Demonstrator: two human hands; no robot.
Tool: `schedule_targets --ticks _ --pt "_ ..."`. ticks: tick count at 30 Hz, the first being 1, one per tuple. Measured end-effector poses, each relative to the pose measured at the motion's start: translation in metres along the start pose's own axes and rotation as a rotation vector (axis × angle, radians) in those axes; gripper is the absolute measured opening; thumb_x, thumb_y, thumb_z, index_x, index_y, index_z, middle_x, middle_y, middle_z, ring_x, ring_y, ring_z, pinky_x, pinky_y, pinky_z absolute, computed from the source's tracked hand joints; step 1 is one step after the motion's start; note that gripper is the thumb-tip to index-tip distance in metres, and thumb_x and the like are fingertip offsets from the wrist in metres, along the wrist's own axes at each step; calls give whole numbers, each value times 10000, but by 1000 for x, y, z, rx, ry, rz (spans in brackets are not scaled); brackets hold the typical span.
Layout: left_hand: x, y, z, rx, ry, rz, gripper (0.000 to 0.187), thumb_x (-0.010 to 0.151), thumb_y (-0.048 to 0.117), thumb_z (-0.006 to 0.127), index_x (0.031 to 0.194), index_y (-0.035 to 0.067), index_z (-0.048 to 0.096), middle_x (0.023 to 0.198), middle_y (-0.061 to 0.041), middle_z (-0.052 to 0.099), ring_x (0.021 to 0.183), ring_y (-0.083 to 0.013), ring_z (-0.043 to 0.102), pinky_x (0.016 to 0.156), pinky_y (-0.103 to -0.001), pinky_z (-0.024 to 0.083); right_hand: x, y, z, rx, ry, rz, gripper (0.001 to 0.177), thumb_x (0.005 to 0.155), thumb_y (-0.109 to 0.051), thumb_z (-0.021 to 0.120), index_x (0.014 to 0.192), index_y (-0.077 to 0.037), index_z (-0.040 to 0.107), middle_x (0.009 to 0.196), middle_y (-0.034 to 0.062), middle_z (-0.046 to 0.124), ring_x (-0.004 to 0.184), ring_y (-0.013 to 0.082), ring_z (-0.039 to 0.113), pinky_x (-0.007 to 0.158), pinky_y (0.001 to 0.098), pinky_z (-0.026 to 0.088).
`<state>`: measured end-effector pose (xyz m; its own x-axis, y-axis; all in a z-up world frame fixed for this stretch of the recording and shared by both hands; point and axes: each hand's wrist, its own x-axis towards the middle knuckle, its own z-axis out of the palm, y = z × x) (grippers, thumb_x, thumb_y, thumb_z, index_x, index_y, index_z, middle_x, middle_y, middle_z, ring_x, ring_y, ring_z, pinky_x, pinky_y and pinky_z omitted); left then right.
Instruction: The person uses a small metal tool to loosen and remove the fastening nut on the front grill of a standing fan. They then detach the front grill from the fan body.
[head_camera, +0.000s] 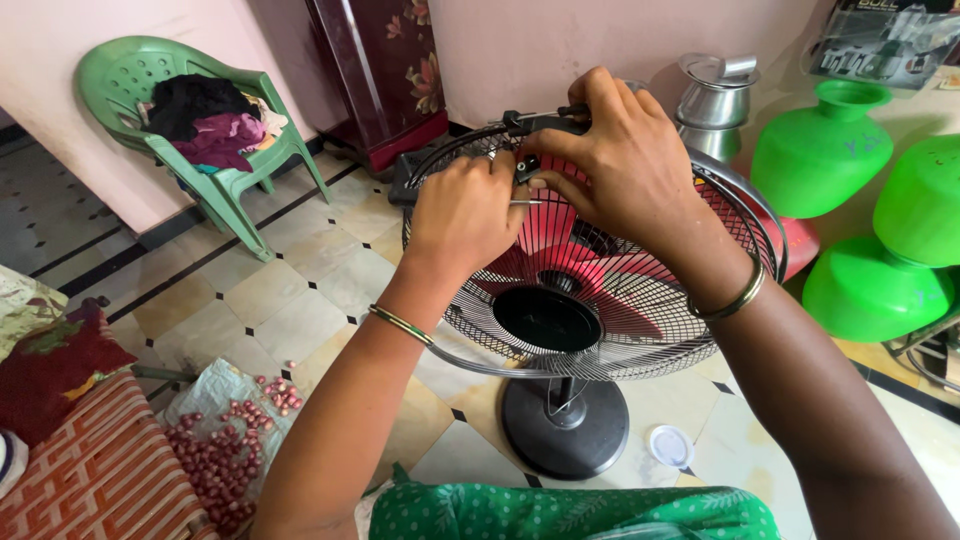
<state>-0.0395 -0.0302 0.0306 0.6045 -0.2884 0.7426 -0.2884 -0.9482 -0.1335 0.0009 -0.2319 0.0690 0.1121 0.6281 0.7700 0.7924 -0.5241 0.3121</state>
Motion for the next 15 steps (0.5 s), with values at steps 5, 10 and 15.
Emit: schedule_targets --ticks 5,10,15 --pt "-4 -1 -15 -255 4 -93 334 898 233 723 1058 -31 594 843 -208 707 761 -398 707 640 -479 559 0 1 -1 14 4 16 336 870 -419 824 1156 -250 777 1125 122 546 1083 304 589 868 425 486" --pt "-11 -8 -11 -455 210 69 372 993 211 706 1229 -10 523 1073 -214 700 879 -400 710 691 -448 572 -1 3 -1 19 14 25 339 881 -410 829 1167 -233 782 1122 120 545 1073 302 591 865 426 493" --pt "-10 -6 13 -400 305 51 308 1005 227 757 1021 25 526 946 -138 638 825 -338 694 663 -412 552 0 8 1 -9 21 14 357 903 -408 837 1194 -210 778 1132 125 539 1059 302 585 858 418 496"
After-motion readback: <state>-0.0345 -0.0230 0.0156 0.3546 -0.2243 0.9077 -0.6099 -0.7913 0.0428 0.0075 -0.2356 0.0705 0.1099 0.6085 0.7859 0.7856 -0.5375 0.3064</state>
